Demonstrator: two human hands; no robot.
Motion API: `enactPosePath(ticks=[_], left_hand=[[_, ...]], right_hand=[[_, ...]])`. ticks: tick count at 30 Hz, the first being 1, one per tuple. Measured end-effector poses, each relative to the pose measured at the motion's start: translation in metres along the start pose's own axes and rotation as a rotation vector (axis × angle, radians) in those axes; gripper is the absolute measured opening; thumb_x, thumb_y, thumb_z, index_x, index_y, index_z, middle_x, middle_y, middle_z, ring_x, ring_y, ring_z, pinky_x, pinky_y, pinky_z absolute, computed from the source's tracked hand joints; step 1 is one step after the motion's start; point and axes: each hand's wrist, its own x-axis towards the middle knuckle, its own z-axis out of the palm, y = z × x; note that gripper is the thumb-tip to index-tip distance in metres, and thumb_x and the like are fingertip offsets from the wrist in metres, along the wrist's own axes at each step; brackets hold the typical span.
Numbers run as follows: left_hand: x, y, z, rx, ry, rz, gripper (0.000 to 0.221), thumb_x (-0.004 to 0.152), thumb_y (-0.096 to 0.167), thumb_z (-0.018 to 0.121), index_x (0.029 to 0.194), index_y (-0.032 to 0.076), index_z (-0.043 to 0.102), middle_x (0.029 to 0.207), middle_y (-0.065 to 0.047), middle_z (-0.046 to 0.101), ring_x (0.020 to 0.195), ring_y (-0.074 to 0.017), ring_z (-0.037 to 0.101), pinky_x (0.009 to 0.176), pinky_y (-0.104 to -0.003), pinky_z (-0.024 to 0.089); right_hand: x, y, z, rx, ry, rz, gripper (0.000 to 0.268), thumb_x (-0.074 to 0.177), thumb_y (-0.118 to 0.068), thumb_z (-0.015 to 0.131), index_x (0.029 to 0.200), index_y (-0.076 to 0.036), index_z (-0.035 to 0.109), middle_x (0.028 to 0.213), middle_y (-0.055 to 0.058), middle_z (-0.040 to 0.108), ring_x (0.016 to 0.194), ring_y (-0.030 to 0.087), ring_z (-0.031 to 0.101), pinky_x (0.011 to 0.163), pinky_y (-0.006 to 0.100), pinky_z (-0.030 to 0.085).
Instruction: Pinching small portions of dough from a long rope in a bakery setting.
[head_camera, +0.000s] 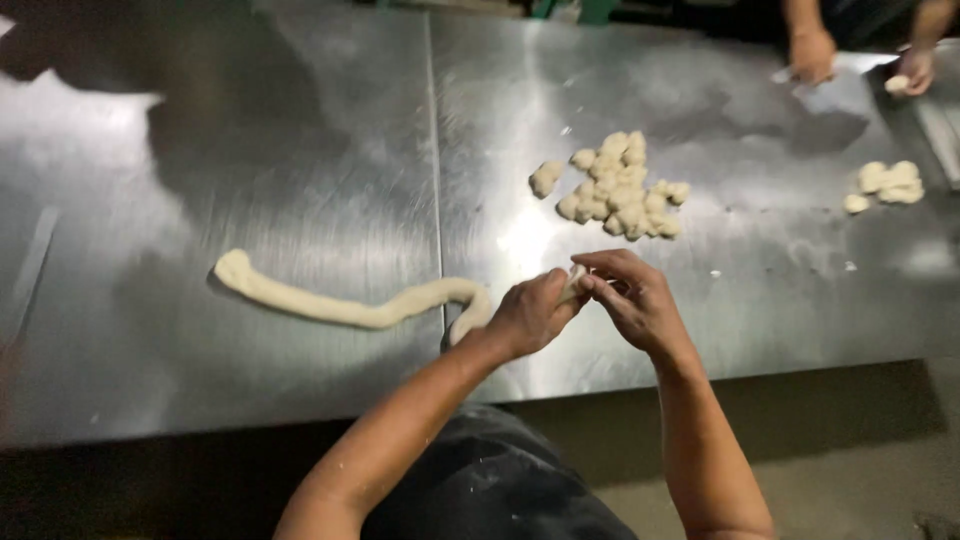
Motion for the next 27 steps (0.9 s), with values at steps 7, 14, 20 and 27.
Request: enactPosePath(ticks=[7,14,20,27], left_hand=[[-0.007,-0.003,-0.024,-0.177,-0.019,-0.204,0.030,0.094,0.034,0.071,0.092,0.003,0.068,0.075,-0.013,0.070,0.071,-0.0277,0.070,0.068,-0.042,0.055],[0.005,0.012,-0.028,-0.117,-0.130,0.029,0.024,0.090,0.027,0.065,0.101,0.007,0.073,0.088,-0.017,0.075,0.081,-0.0366,0.072,0.070,-0.046,0.055],[0.003,0.018,-0.045,0.053,-0.186,-0.051,0.022,0.090,0.024,0.064,0.091,0.004,0.070,0.086,-0.021,0.074,0.086,-0.0408,0.072,0.077,-0.050,0.057],[0.004,0.008,-0.073,0.280,-0.094,-0.020,0.012,0.082,0.017,0.069,0.083,0.005,0.072,0.082,-0.019,0.074,0.080,-0.0410,0.073,0.073,-0.052,0.058]], right_hand=[[-0.003,0.032,0.021,0.241,0.147,-0.059,0.024,0.097,-0.012,0.072,0.119,-0.003,0.069,0.108,0.008,0.072,0.100,0.015,0.069,0.089,0.030,0.059],[-0.009,0.001,0.044,-0.110,0.137,0.015,0.033,0.101,-0.020,0.061,0.128,-0.002,0.064,0.104,0.009,0.070,0.091,0.018,0.067,0.079,0.031,0.054],[-0.004,0.012,0.078,-0.146,0.272,-0.051,0.027,0.110,-0.024,0.049,0.116,0.000,0.059,0.100,0.014,0.068,0.090,0.025,0.066,0.081,0.037,0.053],[0.018,0.016,0.118,-0.312,0.513,0.202,0.033,0.108,-0.024,0.053,0.088,0.002,0.057,0.068,0.015,0.058,0.059,0.028,0.055,0.060,0.043,0.046]])
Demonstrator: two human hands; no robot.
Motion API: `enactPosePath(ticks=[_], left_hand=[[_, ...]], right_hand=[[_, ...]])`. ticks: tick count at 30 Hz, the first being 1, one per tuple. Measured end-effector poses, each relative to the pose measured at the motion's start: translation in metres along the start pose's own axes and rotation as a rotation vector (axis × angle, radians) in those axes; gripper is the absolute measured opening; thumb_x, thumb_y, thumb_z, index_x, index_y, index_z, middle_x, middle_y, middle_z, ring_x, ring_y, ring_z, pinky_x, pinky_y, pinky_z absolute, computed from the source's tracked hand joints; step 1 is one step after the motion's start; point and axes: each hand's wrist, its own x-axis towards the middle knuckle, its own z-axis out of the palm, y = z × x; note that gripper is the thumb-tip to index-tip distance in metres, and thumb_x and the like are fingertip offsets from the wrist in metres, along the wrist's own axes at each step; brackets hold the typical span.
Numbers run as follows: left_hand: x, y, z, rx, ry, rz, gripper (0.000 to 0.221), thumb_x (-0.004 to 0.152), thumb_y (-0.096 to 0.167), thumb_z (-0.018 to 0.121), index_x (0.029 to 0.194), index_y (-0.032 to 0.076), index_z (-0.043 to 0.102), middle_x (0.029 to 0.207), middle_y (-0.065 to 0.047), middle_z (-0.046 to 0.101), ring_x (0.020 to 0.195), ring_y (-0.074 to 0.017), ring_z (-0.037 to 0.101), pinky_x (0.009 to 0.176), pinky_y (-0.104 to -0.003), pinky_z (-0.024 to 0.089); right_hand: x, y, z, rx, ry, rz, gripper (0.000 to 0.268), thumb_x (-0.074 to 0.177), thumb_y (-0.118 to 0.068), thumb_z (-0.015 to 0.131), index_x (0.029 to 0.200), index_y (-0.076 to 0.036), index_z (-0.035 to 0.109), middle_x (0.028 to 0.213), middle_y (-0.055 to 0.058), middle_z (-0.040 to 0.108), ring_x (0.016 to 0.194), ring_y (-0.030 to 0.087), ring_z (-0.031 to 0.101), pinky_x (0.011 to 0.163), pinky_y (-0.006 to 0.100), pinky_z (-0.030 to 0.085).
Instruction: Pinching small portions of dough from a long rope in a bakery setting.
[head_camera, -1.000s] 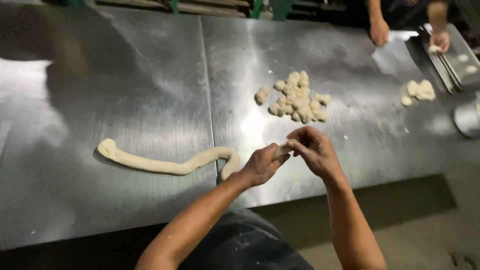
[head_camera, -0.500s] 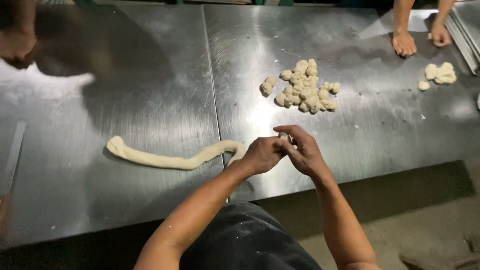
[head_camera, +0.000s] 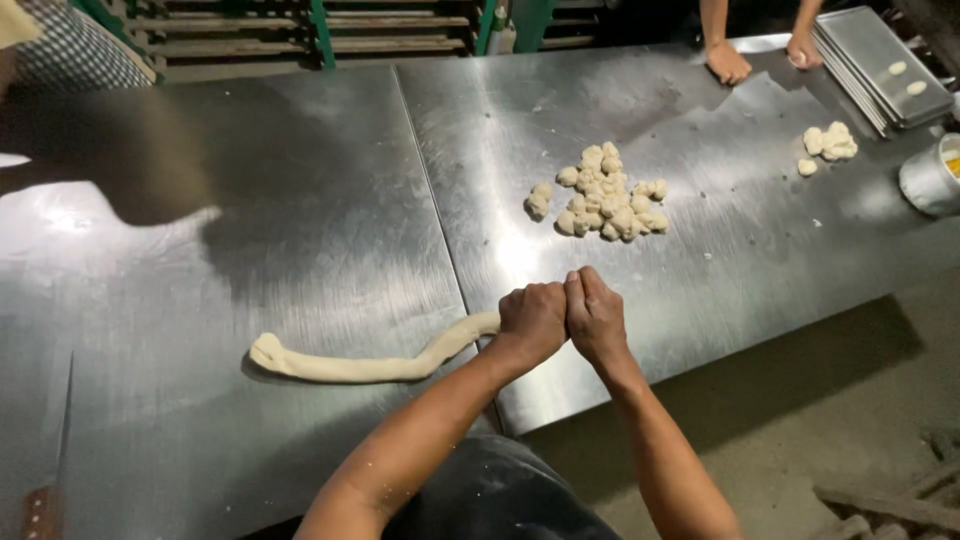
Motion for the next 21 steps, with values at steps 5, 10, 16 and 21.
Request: enactPosePath(ticks=[5,10,16,21], left_hand=[[0.013,-0.019,0.015,0.181,-0.018,0.050,0.014,0.084,0.019,0.069,0.083,0.006,0.074,0.081,-0.019,0.074,0.077,-0.0378,0.074,0.068,-0.050,0.059],[0.062,-0.119,0.060,0.317,-0.027,-0.122,0.017,0.087,0.021,0.067,0.084,0.007,0.076,0.085,-0.019,0.075,0.081,-0.0363,0.076,0.067,-0.048,0.060],[0.032,-0.120,0.040,0.124,0.083,-0.431,0.047,0.086,0.003,0.070,0.131,0.000,0.057,0.120,-0.027,0.065,0.110,-0.0443,0.066,0.090,-0.050,0.055],[0.018,-0.041,0.018,-0.297,0.175,0.048,0.091,0.074,-0.005,0.073,0.154,0.001,0.028,0.151,-0.026,0.036,0.103,-0.0401,0.065,0.086,-0.045,0.056]], right_hand=[[0.009,0.043,0.016,0.423,-0.190,0.241,0.035,0.106,-0.024,0.055,0.081,-0.001,0.059,0.060,0.004,0.052,0.053,0.017,0.043,0.049,0.036,0.036],[-0.021,0.054,0.008,0.473,-0.752,0.222,0.025,0.105,-0.022,0.055,0.089,-0.005,0.065,0.065,-0.005,0.050,0.058,0.010,0.040,0.051,0.030,0.035],[0.024,-0.009,-0.023,-0.137,-0.198,-0.832,0.026,0.084,-0.012,0.074,0.110,-0.008,0.074,0.096,0.018,0.068,0.083,0.033,0.063,0.071,0.038,0.051],[0.031,0.022,-0.014,0.053,-0.446,-0.355,0.024,0.088,-0.011,0.076,0.112,-0.007,0.074,0.094,0.012,0.073,0.074,0.023,0.068,0.066,0.036,0.055]])
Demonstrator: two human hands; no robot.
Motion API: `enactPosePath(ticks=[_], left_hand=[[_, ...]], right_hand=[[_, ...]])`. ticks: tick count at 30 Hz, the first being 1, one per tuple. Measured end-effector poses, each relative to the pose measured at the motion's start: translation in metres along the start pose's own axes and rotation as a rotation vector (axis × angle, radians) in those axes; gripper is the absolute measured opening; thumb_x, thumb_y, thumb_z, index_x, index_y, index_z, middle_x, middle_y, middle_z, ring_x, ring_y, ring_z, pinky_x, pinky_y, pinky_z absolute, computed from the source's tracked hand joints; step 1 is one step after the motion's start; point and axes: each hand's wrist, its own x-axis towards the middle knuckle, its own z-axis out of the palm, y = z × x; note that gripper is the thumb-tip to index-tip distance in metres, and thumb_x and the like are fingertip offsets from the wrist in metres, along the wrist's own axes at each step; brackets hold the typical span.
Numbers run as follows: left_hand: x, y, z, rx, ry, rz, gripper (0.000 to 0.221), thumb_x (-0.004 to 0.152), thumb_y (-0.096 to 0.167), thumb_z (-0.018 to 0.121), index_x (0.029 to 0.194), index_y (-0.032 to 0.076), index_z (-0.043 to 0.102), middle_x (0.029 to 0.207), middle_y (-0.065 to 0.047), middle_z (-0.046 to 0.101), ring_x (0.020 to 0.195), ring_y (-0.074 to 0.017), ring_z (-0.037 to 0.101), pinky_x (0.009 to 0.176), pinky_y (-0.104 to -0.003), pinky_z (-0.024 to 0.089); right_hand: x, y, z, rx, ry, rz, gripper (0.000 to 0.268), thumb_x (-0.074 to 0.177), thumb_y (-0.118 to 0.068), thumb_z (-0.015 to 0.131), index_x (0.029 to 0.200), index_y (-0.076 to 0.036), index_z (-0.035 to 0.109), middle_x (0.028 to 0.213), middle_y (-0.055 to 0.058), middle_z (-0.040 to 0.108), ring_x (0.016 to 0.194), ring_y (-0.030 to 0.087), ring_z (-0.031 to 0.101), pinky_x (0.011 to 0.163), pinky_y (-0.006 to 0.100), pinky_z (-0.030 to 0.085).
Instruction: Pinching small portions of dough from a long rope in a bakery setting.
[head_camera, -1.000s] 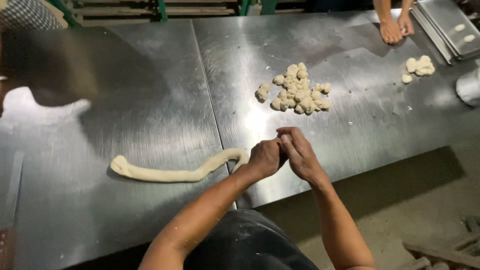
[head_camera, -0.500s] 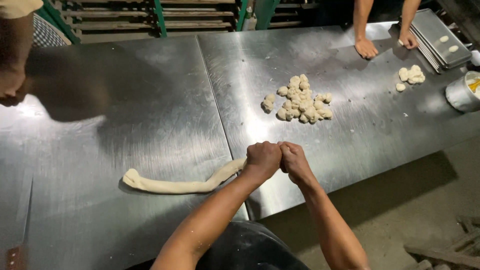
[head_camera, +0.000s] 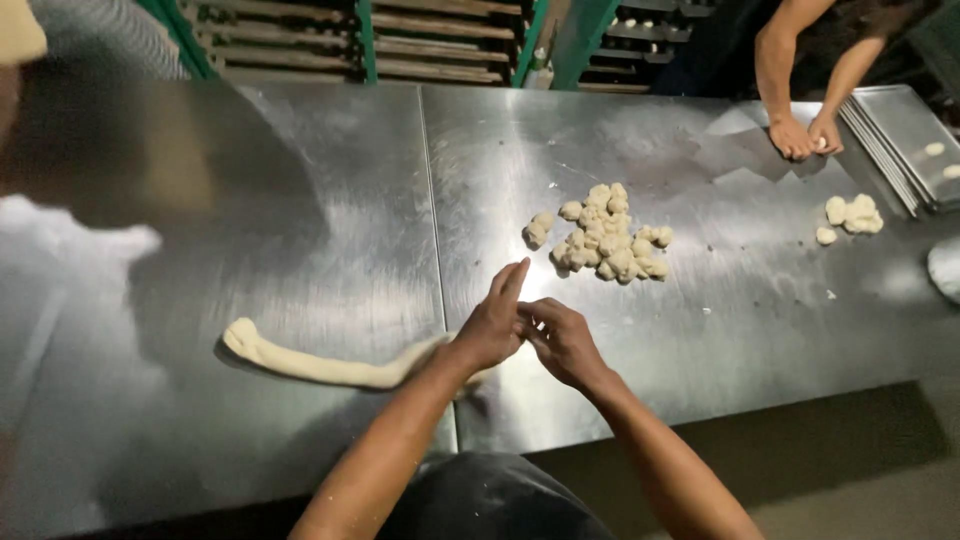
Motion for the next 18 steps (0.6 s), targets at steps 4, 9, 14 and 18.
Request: enactPosePath(ticks=[4,9,14,18], left_hand=[[-0.004,-0.031,0.039,-0.237,0.044,-0.048,0.049,0.081,0.008,0.077,0.124,-0.001,0.055,0.120,-0.023,0.059,0.091,-0.0340,0.070,0.080,-0.043,0.057],[-0.008,0.006,0.046,-0.067,0.000,-0.238,0.035,0.090,0.037,0.072,0.088,0.003,0.068,0.075,-0.018,0.070,0.072,-0.0358,0.071,0.068,-0.046,0.056],[-0.015,-0.002,0.065,0.130,0.019,-0.196,0.034,0.090,0.037,0.071,0.087,0.003,0.069,0.079,-0.022,0.071,0.076,-0.0412,0.071,0.069,-0.049,0.056],[0.001,0.013,0.066,0.142,0.023,-0.087,0.021,0.090,0.027,0.068,0.089,0.006,0.071,0.079,-0.021,0.072,0.078,-0.0435,0.070,0.069,-0.053,0.055]], right_hand=[[0.000,0.011,-0.036,0.221,0.061,-0.060,0.016,0.096,-0.009,0.069,0.111,-0.006,0.072,0.092,0.006,0.076,0.081,0.015,0.071,0.072,0.029,0.058],[0.009,0.039,-0.051,0.494,0.160,0.156,0.016,0.100,-0.008,0.067,0.111,0.002,0.071,0.088,0.005,0.070,0.077,0.011,0.063,0.067,0.028,0.052],[-0.010,0.042,-0.029,0.436,0.205,0.126,0.023,0.104,-0.014,0.061,0.120,0.001,0.067,0.099,0.005,0.070,0.088,0.012,0.067,0.076,0.028,0.057],[-0.019,0.002,-0.030,0.267,0.099,0.174,0.034,0.105,-0.027,0.054,0.127,0.000,0.057,0.108,0.006,0.067,0.089,0.015,0.064,0.076,0.030,0.053]])
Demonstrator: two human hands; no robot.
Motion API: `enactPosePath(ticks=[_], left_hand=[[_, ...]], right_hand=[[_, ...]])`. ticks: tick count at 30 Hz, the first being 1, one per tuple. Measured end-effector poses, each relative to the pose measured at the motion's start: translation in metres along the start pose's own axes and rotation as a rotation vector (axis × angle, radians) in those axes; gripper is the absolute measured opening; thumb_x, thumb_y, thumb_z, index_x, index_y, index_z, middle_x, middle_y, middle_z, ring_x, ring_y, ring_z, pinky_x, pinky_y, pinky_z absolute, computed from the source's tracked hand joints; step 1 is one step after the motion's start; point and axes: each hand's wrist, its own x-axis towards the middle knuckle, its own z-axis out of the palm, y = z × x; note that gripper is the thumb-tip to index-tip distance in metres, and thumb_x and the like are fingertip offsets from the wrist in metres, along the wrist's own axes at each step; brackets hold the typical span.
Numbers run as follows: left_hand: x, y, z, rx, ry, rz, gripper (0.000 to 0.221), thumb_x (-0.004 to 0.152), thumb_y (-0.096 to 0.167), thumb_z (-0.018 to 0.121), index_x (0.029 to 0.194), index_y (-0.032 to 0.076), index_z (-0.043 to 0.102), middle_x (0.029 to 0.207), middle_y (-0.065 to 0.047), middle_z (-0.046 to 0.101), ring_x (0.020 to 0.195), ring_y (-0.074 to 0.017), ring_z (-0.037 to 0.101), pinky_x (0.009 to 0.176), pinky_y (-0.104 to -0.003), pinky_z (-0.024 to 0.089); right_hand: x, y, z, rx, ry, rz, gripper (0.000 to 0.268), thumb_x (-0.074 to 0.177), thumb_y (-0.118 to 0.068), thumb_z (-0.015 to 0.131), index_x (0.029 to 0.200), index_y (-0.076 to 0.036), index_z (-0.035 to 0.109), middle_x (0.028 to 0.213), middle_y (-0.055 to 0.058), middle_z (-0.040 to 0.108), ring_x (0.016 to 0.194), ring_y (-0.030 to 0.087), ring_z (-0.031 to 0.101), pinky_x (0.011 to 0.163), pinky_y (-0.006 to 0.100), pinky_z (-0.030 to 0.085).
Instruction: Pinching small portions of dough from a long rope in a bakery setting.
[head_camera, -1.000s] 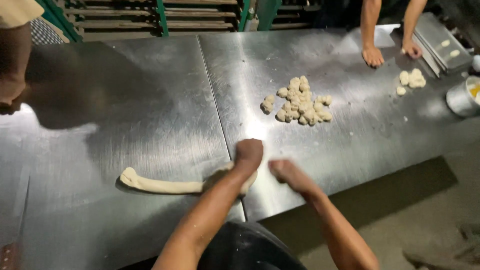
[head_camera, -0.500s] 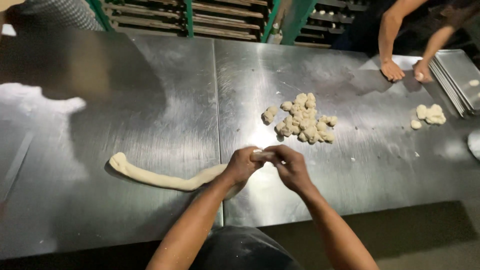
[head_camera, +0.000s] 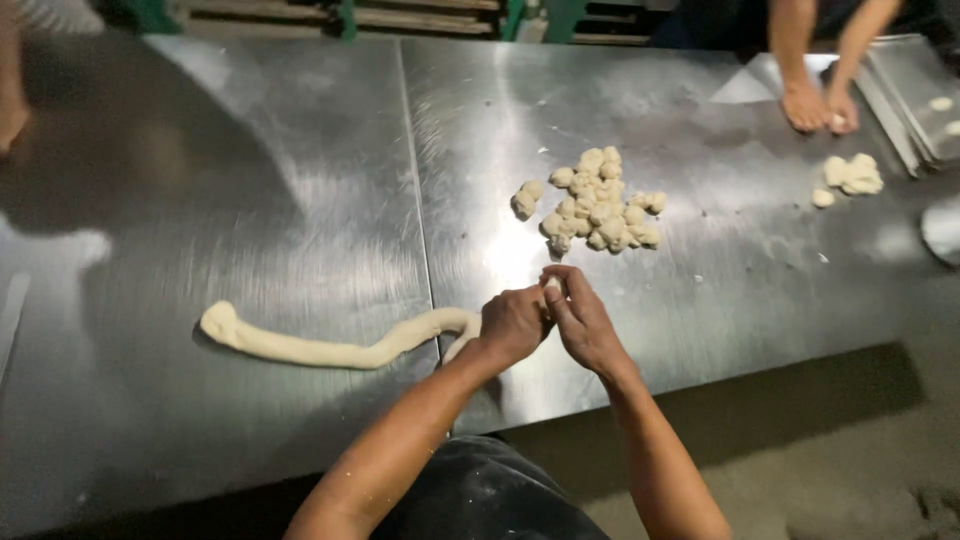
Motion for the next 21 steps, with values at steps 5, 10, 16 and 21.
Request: enactPosePath(ticks=[5,10,16,21], left_hand=[[-0.008,0.015,-0.028,-0.083,-0.168,0.026,0.017,0.089,0.022,0.065,0.091,0.006,0.069,0.080,-0.021,0.072,0.079,-0.0426,0.071,0.071,-0.053,0.056],[-0.011,0.007,-0.076,-0.187,-0.226,-0.085,0.032,0.090,0.034,0.069,0.088,0.002,0.067,0.082,-0.023,0.071,0.081,-0.0429,0.071,0.072,-0.054,0.055],[-0.021,0.006,-0.108,-0.175,-0.322,0.006,0.022,0.090,0.026,0.064,0.092,0.006,0.072,0.090,-0.023,0.074,0.089,-0.0440,0.071,0.079,-0.054,0.055],[-0.026,0.012,-0.114,0.024,-0.365,-0.001,0.018,0.090,0.017,0.062,0.089,0.004,0.074,0.090,-0.021,0.075,0.089,-0.0414,0.073,0.080,-0.051,0.058]], right_hand=[[-0.014,-0.001,0.012,-0.098,0.131,0.096,0.036,0.110,-0.033,0.049,0.124,-0.002,0.060,0.089,0.012,0.066,0.081,0.021,0.063,0.073,0.034,0.053],[-0.010,-0.055,0.040,-0.348,0.340,-0.009,0.038,0.101,-0.032,0.058,0.123,0.000,0.057,0.095,0.012,0.070,0.083,0.020,0.068,0.075,0.034,0.055],[-0.011,-0.054,0.075,-0.125,0.159,0.024,0.025,0.110,-0.024,0.047,0.116,-0.001,0.058,0.097,0.015,0.069,0.091,0.020,0.065,0.082,0.033,0.052],[-0.011,-0.065,0.090,-0.215,0.441,0.166,0.030,0.108,-0.026,0.051,0.096,0.000,0.061,0.077,0.013,0.066,0.069,0.020,0.059,0.067,0.037,0.051]])
